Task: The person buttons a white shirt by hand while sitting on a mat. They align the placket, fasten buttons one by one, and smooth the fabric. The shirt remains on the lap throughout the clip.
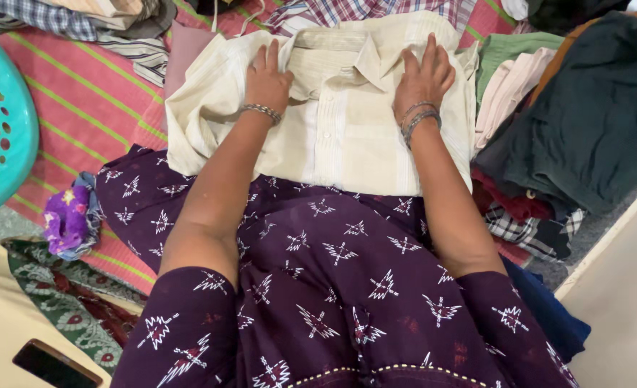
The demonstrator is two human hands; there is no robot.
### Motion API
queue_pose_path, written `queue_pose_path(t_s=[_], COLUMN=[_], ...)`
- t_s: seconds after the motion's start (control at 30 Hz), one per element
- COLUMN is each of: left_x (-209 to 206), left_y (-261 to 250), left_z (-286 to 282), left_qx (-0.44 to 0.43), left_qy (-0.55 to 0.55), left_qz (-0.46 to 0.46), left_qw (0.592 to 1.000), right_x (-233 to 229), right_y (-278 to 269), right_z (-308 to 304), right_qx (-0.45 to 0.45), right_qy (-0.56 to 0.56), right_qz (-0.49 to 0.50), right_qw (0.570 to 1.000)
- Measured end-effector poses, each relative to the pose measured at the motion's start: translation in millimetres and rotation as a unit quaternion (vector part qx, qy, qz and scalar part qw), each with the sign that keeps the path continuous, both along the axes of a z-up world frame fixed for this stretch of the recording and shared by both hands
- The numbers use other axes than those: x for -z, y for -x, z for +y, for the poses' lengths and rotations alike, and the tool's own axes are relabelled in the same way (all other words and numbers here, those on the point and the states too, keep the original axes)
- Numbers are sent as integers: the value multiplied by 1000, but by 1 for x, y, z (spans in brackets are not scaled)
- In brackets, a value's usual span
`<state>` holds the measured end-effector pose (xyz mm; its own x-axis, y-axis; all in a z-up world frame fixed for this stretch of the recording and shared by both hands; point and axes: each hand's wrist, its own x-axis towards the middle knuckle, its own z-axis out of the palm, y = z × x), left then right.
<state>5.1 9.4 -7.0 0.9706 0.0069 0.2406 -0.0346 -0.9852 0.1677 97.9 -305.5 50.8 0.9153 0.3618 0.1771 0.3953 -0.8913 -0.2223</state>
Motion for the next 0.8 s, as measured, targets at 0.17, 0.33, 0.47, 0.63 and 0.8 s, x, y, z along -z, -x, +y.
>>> queue_pose_path(t_s=[0.17, 0.33, 0.47, 0.63, 0.8], left_x=[9, -12, -34, -54, -86], left_y=[-14, -33, -40, -20, 17], left_z=[16, 16, 8, -6, -22], left_qx=[-7, -13, 17, 6, 14], left_qy=[95, 130, 152, 219, 278], left_qz=[15, 16, 50, 60, 18], left_qw=[995, 991, 987, 974, 960], right_x=[-7, -10, -6, -9, -17], right_y=[-1, -2, 12, 23, 50], right_z=[9, 58, 71, 55, 42], right_qx=[-87, -149, -175, -192, -183], right_qy=[-2, -104, -4, -70, -155], right_qz=[-33, 27, -15, -90, -139], right_qw=[996, 983, 985, 975, 961])
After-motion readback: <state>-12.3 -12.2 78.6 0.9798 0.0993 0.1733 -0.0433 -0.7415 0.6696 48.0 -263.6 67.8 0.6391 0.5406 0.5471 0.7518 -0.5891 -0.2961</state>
